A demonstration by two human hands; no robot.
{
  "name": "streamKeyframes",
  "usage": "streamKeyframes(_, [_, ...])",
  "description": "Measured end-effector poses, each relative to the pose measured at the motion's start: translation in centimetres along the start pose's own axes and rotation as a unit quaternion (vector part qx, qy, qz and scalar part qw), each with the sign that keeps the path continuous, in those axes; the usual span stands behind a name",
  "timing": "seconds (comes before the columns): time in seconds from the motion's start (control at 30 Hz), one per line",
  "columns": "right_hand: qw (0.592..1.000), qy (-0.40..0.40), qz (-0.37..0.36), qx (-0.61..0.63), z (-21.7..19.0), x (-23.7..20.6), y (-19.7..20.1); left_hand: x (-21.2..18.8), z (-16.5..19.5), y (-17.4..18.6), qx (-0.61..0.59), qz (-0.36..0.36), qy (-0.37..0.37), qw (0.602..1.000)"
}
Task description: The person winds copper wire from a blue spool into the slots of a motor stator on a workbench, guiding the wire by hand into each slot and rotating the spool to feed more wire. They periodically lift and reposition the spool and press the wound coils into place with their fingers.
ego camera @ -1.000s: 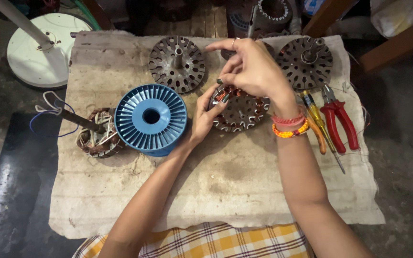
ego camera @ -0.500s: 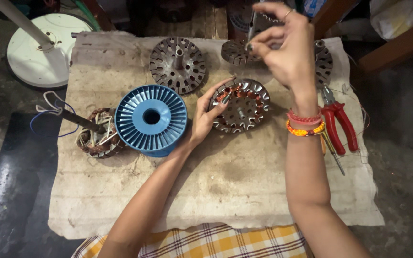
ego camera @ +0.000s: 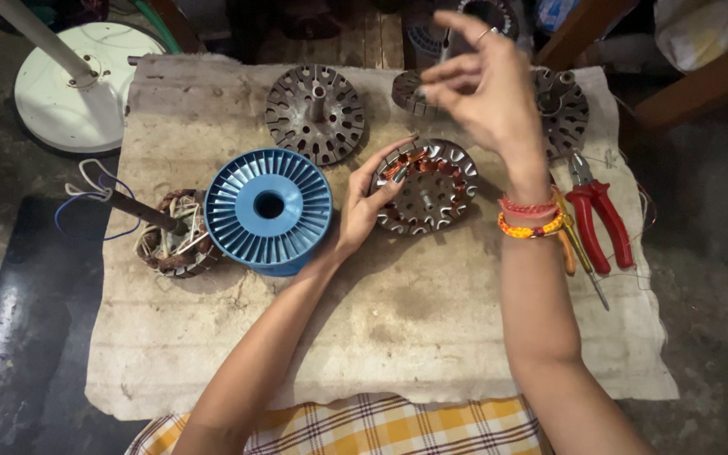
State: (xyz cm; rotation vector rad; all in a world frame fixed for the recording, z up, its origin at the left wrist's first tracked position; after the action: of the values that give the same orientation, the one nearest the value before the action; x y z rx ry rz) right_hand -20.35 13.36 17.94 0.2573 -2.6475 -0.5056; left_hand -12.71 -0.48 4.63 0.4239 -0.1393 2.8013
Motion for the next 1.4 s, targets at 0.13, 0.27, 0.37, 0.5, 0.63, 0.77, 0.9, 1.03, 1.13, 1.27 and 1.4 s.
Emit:
streamKeyframes(0.13, [0.988,-0.124,-0.068,-0.067,0.6,-0.8,-1.7,0.0,-0.3,-0.1,-0.014,-0.003,0.019,1.000])
streamKeyframes(0.27, [0.966,-0.228,-0.091,-0.077,1.3,-1.6,-3.2,-0.1,0.9,0.3,0.040,0.032,-0.056,0.997])
streamKeyframes(0.37, [0.967,-0.215,-0.093,-0.101,0.9,-1.2,-3.9,-0.2,-0.1,0.4,0.035,0.035,-0.031,0.998])
streamKeyframes(0.5, [0.990,-0.099,-0.081,-0.055,-0.9,-0.5,-4.5,-0.1,-1.7,0.5,0.066,0.033,0.001,0.997])
streamKeyframes(0.63, [0.991,-0.066,-0.116,-0.016,-1.4,-0.7,-5.7,-0.1,-3.3,0.7,0.038,0.033,0.038,0.998])
streamKeyframes(0.77, [0.988,-0.089,-0.122,0.026,-1.6,-0.9,-5.1,-0.2,-3.5,0.6,0.030,0.025,0.053,0.998])
streamKeyframes(0.9, [0.983,-0.077,-0.130,0.103,-3.0,-1.1,-4.1,0.0,-2.5,0.5,0.039,0.021,0.038,0.998])
streamKeyframes(1.03, [0.977,-0.082,-0.115,0.158,-3.4,-1.1,-3.0,-0.1,-1.8,0.3,0.007,0.014,0.026,1.000])
streamKeyframes(1.13, [0.973,-0.090,-0.055,0.206,-2.5,-1.0,-1.1,0.0,-1.6,0.3,-0.010,0.010,0.014,1.000])
streamKeyframes(1.27, [0.967,-0.013,0.007,0.254,-2.3,-0.7,1.2,0.1,-1.6,0.3,-0.013,0.006,0.006,1.000])
streamKeyframes(1.4, [0.966,-0.004,0.021,0.259,-1.5,-0.5,1.4,0.0,-1.7,0.3,-0.015,0.007,0.008,1.000])
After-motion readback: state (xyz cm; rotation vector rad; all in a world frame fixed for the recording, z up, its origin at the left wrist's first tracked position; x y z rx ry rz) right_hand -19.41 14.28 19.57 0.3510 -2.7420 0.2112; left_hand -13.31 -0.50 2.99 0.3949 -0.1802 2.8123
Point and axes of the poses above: each hand's wrist, its own x-axis towards the middle knuckle, its own y-axis out of the back of the hand, z = x × y, the point moved 10 cm from there along x, towards the middle knuckle, and after that the axes turned 8 degrees about x, right-handed, at the moved point
